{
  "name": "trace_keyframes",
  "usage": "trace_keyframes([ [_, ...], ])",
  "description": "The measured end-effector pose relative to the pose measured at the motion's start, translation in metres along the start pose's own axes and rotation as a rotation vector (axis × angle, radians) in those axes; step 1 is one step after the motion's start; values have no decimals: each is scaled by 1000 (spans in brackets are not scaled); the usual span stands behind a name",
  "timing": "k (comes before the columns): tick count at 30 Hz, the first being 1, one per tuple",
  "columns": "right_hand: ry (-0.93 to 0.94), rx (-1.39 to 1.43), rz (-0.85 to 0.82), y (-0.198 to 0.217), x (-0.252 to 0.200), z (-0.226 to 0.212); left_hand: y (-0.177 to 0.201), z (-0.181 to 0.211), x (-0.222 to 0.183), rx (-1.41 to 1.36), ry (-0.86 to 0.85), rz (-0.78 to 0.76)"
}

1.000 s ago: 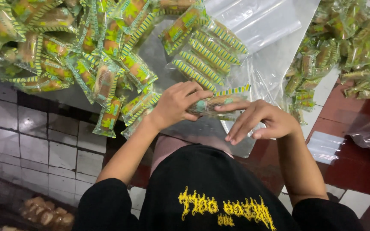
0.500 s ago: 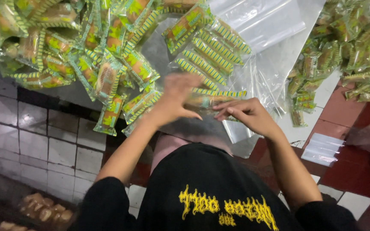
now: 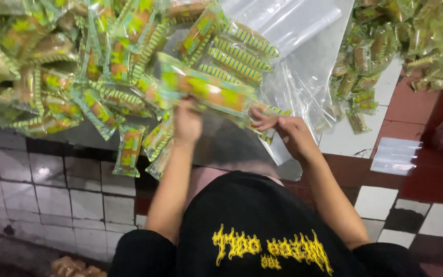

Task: Packing individually wrapped bread packages into larger plastic bags at a commercial bakery.

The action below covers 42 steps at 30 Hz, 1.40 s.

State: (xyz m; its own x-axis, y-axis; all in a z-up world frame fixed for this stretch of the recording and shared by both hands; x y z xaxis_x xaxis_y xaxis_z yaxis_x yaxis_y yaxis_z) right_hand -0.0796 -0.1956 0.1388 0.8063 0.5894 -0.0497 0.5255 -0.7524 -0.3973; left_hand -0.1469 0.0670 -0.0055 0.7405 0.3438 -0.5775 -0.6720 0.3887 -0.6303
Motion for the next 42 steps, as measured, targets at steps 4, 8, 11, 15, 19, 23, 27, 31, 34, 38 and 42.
trace_keyframes([
  [4, 101, 187, 28, 44, -14, 44, -51, -38, -25, -53, 105, -79],
  [8, 119, 321, 13, 76, -26, 73, -68, -59, -37, -28, 273, -183],
  [11, 160, 333, -50, 71, -16, 67, -58, -65, -25, 18, 269, -205],
  [15, 190, 368, -84, 62, -8, 56, -53, -58, -19, 157, 248, -279],
  [19, 186, 241, -86, 59, -3, 39, -41, -47, -4, 520, 263, -192],
  [23, 48, 85, 92, 61, 11, 14, -61, 26, 50, 1301, 28, -313],
  [27, 64, -166, 198, 57, 19, -17, -69, 79, 140, 1679, -223, -33],
  [31, 87, -315, 170, 42, 24, -45, -65, 84, 163, 1907, 12, -27],
  [34, 8, -309, 149, 45, 26, -51, -113, 102, 119, 1656, -390, -93],
  [38, 32, -182, -7, 55, 27, -39, -160, 95, 32, 1732, -530, -514],
  [42, 12, -100, -156, 45, 43, -49, -170, 67, 7, 1740, -773, -891],
])
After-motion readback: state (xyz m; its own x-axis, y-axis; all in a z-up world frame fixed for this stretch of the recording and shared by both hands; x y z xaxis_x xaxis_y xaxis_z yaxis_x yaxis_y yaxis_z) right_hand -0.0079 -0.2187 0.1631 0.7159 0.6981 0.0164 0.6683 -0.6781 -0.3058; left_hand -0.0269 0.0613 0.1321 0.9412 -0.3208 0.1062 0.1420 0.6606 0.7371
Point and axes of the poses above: each hand's wrist, its own x-axis towards the middle knuckle, its own y-axis out of the back of the hand, z = x × y, the point moved 2 cm from there along x, towards the middle knuckle, and after that the axes turned 10 degrees about y, right-handed, at the moved point
